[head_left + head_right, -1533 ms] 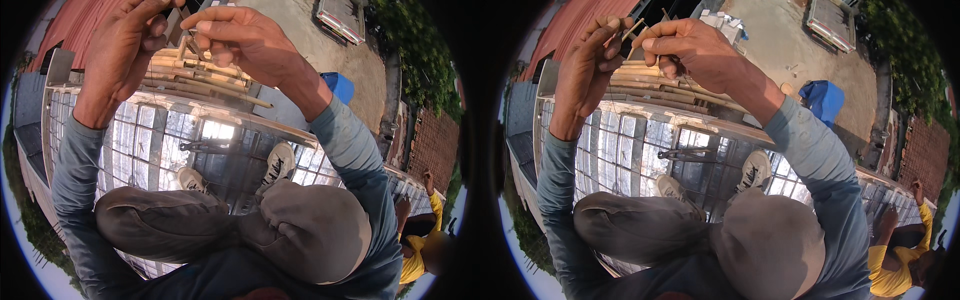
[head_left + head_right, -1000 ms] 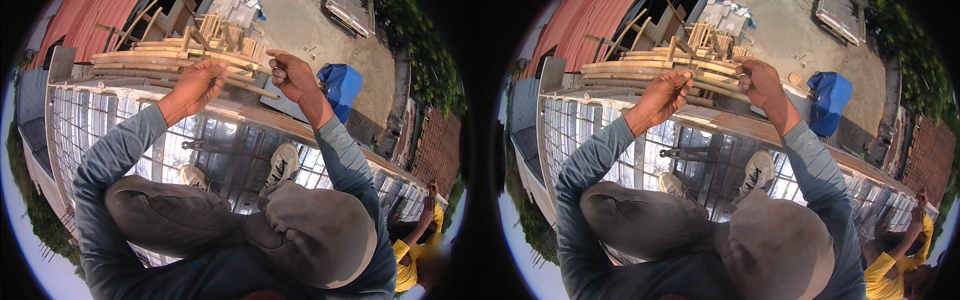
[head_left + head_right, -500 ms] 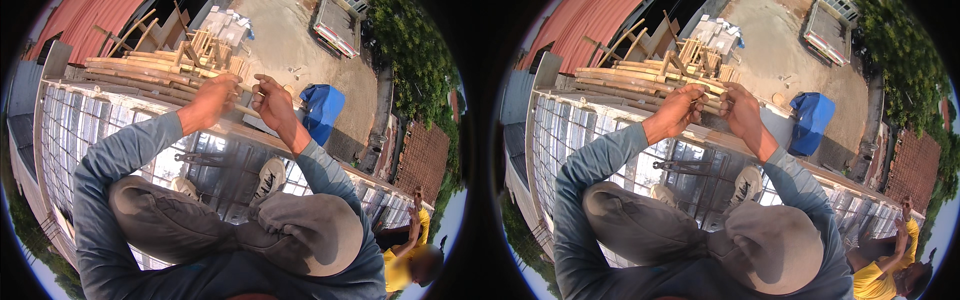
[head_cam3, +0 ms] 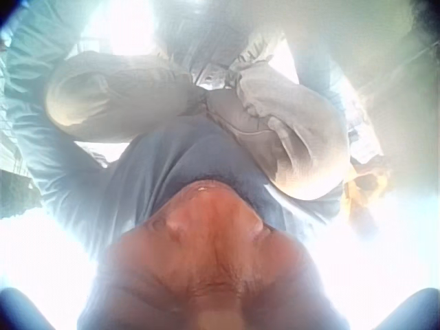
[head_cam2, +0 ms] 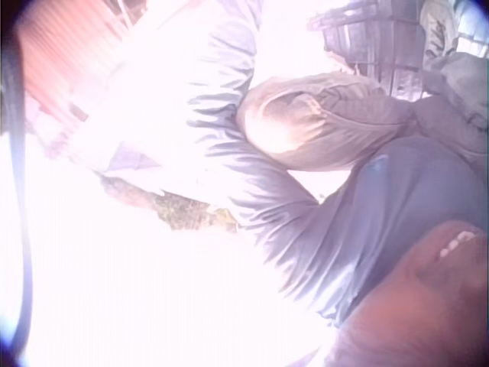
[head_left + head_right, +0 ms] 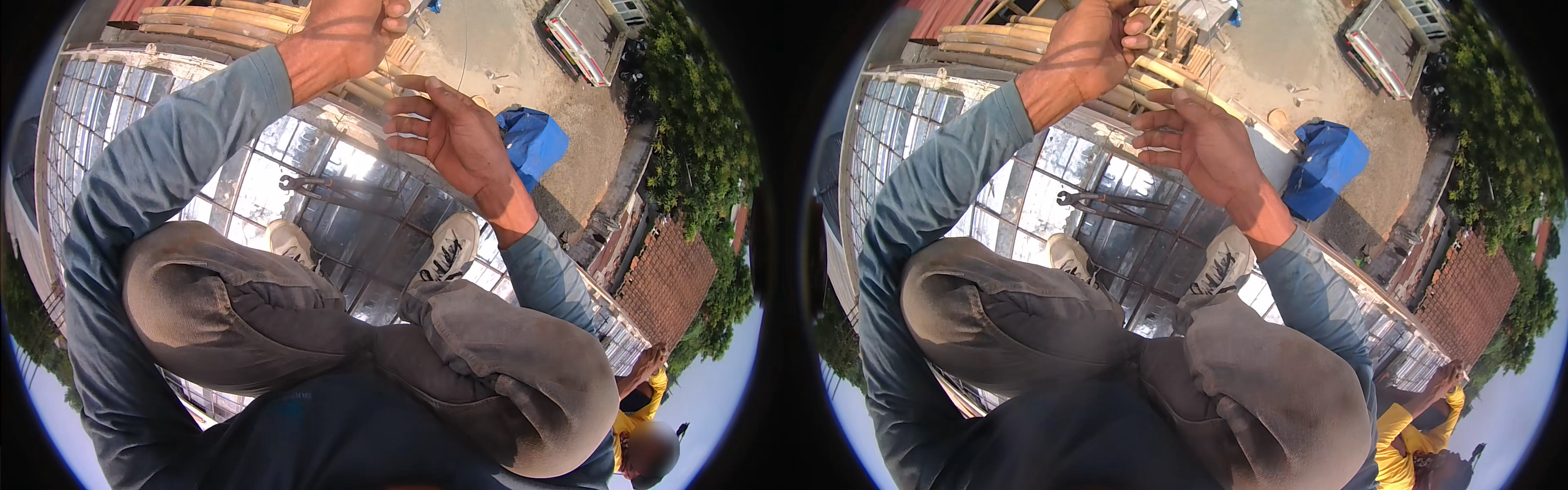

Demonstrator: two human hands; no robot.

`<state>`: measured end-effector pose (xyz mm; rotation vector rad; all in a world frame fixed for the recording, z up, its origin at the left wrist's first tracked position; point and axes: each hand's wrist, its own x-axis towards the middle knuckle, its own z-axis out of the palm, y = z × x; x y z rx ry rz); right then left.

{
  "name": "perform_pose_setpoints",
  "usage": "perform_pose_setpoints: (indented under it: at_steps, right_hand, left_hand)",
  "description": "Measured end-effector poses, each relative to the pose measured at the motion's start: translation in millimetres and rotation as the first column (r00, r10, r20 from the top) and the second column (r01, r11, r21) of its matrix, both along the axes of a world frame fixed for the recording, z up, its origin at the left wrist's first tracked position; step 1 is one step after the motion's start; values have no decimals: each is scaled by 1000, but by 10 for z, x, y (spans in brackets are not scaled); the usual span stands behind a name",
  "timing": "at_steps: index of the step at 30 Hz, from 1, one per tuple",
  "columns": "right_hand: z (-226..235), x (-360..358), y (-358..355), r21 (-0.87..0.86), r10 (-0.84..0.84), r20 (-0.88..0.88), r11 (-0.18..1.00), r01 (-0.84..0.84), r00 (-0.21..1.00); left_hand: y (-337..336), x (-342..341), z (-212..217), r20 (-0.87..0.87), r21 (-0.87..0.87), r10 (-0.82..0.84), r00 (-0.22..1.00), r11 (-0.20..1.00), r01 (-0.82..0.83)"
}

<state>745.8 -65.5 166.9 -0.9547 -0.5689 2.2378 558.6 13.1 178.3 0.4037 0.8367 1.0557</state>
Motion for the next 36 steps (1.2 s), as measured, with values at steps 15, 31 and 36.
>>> perform_pose_setpoints:
  at_steps: [15, 31, 36]
  right_hand:
    - [67, 46, 25, 16, 111, 122, 993, -114, 986]
    - [-115, -19, -112, 7, 107, 89, 994, -108, 990]
    - [-24, -1, -74, 57, 103, 100, 992, -109, 990]
  left_hand:
    - [625, -458, 14, -17, -21, 21, 1000, 1000, -21]
    - [800, -871, 45, -104, -60, 163, 981, 984, -170]
    - [1000, -959, -94, -51, -35, 226, 973, 973, -228]
